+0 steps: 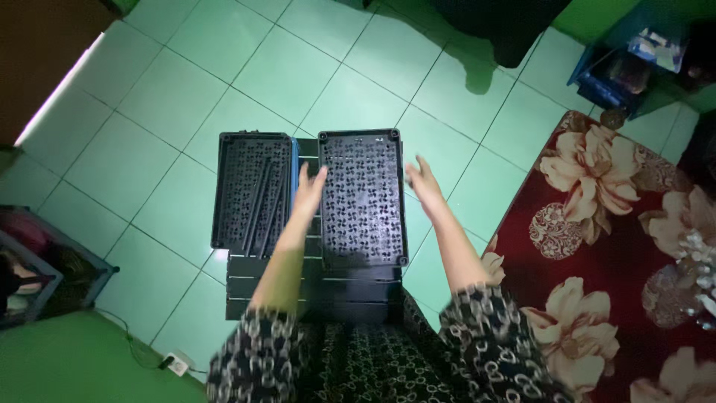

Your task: The person assembles a small black plastic table by inserting four legs into the tabletop and then placing a perforated tray on top. The person handles the legs and tray one at a time, aligning and securing them into place.

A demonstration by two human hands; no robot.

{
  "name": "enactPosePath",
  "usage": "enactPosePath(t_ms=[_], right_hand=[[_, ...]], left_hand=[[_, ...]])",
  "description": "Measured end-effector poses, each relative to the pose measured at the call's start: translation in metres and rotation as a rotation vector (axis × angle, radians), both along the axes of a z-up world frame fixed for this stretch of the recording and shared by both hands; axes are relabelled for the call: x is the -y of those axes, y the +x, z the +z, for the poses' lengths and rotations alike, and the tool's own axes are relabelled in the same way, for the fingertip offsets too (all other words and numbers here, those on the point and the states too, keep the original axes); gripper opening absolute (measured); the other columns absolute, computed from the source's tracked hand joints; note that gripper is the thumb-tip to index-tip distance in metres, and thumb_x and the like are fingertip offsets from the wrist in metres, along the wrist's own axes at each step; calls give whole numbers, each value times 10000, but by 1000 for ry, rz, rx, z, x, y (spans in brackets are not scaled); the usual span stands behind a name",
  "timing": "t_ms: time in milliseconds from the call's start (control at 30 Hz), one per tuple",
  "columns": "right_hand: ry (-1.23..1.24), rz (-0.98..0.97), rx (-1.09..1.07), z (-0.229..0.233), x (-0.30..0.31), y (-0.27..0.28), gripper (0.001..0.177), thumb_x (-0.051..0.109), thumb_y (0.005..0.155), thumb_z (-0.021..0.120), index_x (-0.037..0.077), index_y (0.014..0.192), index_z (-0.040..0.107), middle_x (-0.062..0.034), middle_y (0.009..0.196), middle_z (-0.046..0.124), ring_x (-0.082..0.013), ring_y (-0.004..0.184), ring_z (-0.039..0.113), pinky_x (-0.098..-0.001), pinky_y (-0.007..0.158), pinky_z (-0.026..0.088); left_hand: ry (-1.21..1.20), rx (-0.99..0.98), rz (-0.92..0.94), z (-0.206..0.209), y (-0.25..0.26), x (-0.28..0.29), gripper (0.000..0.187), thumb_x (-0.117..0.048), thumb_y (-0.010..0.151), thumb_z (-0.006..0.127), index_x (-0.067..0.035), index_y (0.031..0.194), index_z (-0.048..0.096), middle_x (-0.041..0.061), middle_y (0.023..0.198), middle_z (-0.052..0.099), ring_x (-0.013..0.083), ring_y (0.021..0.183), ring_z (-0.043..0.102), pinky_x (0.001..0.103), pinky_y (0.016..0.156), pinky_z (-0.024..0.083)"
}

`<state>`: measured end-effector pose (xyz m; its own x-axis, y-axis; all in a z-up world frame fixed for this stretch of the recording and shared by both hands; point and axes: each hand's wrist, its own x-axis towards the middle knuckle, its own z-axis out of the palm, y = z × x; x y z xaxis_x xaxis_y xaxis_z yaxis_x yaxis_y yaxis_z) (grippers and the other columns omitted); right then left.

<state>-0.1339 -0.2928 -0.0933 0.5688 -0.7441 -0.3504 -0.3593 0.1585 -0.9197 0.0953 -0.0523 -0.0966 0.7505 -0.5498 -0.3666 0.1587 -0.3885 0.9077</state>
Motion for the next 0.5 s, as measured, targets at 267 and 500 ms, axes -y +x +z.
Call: enactPosePath(t_ms=[267,500], right_hand=[[111,-331,75,-11,-169,-121,638,422,993,547,34,1474,389,-83,1153,592,-155,938,584,-323,794,524],[264,-202,145,-17,-225,-111,841,362,965,702,-26,1466,149,-157,1221,609,-215,1058,600,-360,915,513]], left_hand=[[-97,0,160,-33,-132,-133,650,-506,985,583,0,1392,573,161,1377,645,255,1293,585,346,1096,414],[202,163,75,-3,-187,-135,529,-516,999,562,-69,1253,684,207,1106,735,331,1078,684,409,919,519]])
